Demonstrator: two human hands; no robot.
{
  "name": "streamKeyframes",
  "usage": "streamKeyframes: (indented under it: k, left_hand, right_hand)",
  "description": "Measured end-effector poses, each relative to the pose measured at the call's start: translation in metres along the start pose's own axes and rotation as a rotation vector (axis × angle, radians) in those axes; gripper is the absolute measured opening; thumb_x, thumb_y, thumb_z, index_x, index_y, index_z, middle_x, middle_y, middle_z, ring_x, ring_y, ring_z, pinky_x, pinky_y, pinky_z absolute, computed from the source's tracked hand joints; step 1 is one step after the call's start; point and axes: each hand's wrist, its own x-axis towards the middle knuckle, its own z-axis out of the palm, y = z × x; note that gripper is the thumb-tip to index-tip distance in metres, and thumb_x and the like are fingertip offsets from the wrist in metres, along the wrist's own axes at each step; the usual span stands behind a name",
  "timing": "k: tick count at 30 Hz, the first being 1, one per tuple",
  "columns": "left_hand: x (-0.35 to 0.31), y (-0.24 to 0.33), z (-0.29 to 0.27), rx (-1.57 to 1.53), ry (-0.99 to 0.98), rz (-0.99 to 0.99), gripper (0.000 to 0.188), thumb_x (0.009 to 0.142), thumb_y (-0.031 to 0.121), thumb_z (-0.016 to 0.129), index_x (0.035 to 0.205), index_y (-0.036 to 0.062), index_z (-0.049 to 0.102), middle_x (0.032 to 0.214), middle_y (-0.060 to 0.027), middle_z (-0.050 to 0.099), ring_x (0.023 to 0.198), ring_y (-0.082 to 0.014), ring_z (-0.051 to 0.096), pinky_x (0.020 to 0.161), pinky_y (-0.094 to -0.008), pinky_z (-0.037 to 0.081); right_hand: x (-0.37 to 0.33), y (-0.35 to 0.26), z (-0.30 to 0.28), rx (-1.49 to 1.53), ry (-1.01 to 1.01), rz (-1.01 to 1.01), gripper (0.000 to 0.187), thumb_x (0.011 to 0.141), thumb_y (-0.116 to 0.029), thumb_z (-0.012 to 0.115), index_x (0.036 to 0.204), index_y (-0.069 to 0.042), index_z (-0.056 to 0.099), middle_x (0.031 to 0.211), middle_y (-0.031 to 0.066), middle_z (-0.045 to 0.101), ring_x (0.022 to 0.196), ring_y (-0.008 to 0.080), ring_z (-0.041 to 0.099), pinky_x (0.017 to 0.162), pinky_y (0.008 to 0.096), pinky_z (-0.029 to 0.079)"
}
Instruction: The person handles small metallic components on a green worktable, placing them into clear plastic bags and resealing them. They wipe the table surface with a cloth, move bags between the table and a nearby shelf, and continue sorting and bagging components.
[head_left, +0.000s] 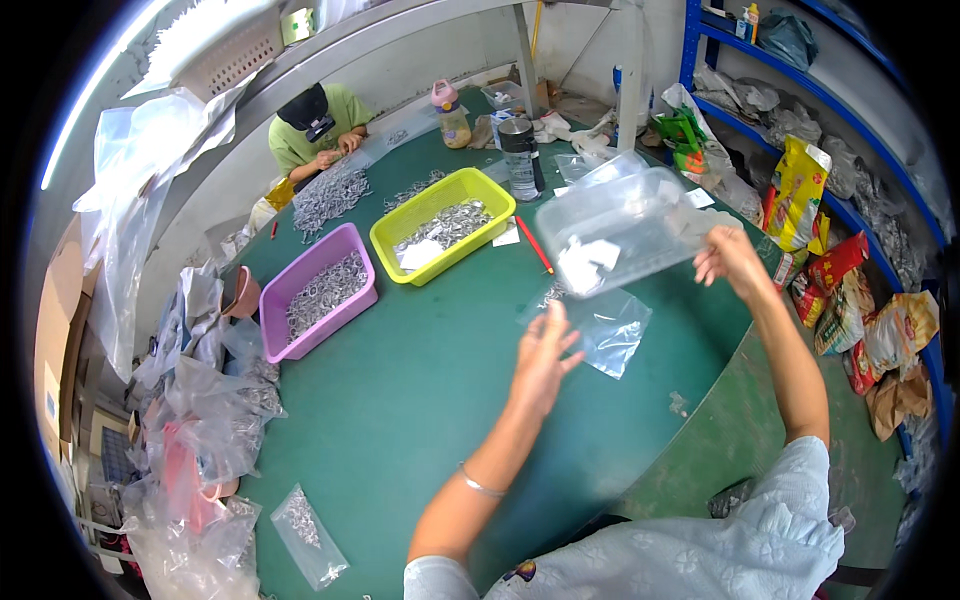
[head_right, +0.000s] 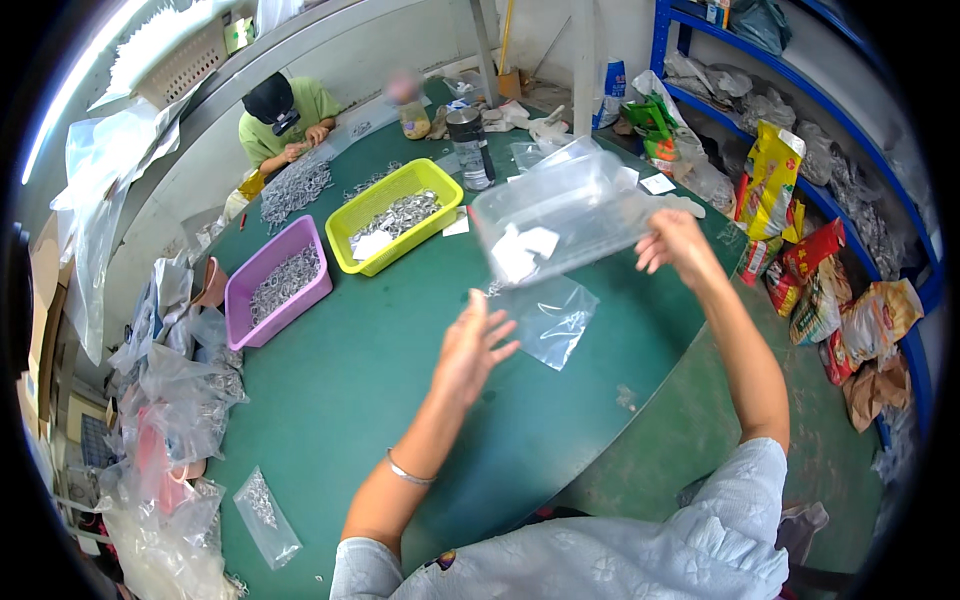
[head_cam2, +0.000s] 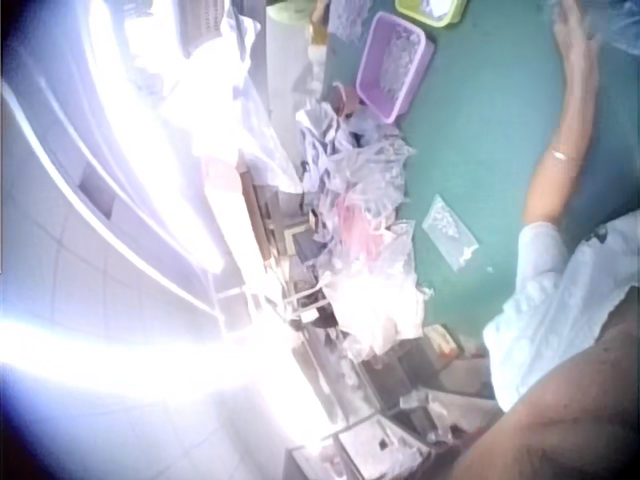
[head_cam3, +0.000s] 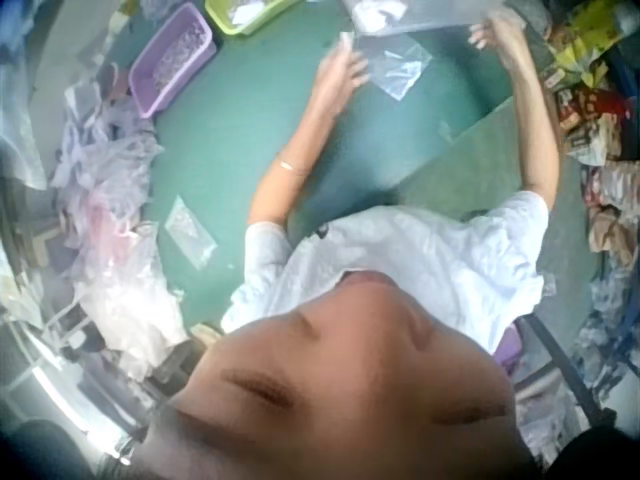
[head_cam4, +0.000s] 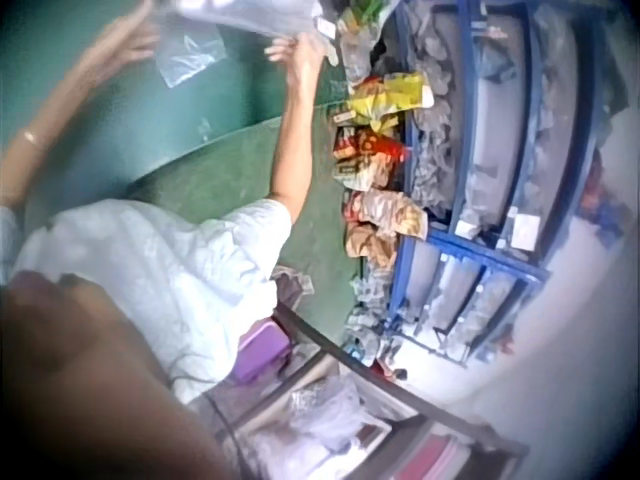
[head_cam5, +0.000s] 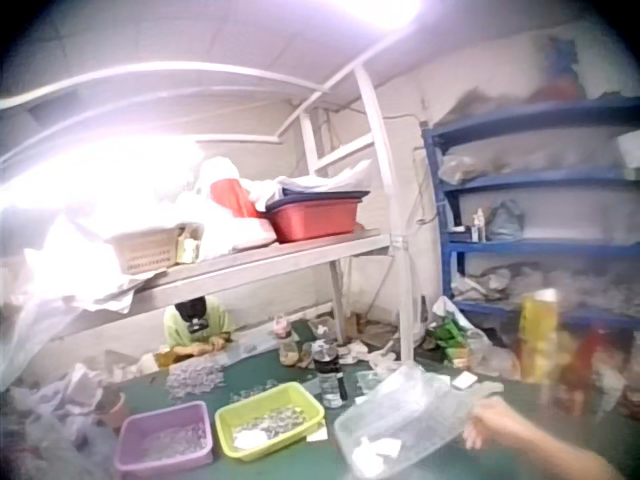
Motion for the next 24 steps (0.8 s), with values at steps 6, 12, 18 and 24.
streamKeyframes:
  k: [6, 12, 18, 24]
  left_hand:
    - [-0.033, 0.01, -0.029, -0.021, 0.123, 0.093, 0.049, 0.085, 0.022, 0.056, 0.121, -0.0055, 0.036, 0.107, -0.0165, 0.054, 0.097, -0.0241, 0.056, 0.081, -0.0393, 0.049]
    - [-0.078, 0.008, -0.053, -0.112, 0.258, 0.166, 0.045, 0.085, 0.009, 0.055, 0.123, -0.0029, 0.034, 0.101, -0.0149, 0.057, 0.088, -0.0198, 0.059, 0.072, -0.0329, 0.052]
    - [-0.155, 0.016, -0.104, 0.044, 0.503, 0.302, 0.047, 0.085, 0.01, 0.054, 0.125, -0.0035, 0.033, 0.104, -0.0127, 0.055, 0.089, -0.0186, 0.059, 0.074, -0.0313, 0.051]
    - [-0.198, 0.015, -0.112, -0.074, 0.66, 0.347, 0.046, 0.085, 0.006, 0.053, 0.126, -0.0029, 0.034, 0.102, -0.0144, 0.057, 0.087, -0.0178, 0.06, 0.072, -0.0285, 0.052]
  right_hand:
    - [-0.037, 0.024, 0.042, 0.02, -0.297, 0.078, 0.022, 0.086, -0.019, 0.049, 0.072, -0.003, 0.045, 0.066, 0.0148, 0.059, 0.046, 0.0218, 0.06, 0.034, 0.0265, 0.044]
    - [0.088, 0.11, -0.063, -0.997, 0.456, -0.561, 0.021, 0.079, -0.016, 0.057, 0.095, -0.002, 0.056, 0.086, 0.013, 0.062, 0.083, 0.0272, 0.06, 0.063, 0.0403, 0.049]
    - [0.161, 0.128, -0.077, -1.585, 0.542, -0.463, 0.023, 0.074, -0.006, 0.052, 0.095, -0.006, 0.06, 0.098, 0.0065, 0.06, 0.098, 0.025, 0.051, 0.088, 0.0434, 0.037]
    - [0.168, 0.114, -0.086, -1.881, 0.531, -0.417, 0.019, 0.079, -0.013, 0.047, 0.088, -0.009, 0.063, 0.089, 0.0067, 0.061, 0.09, 0.0214, 0.055, 0.094, 0.0483, 0.031]
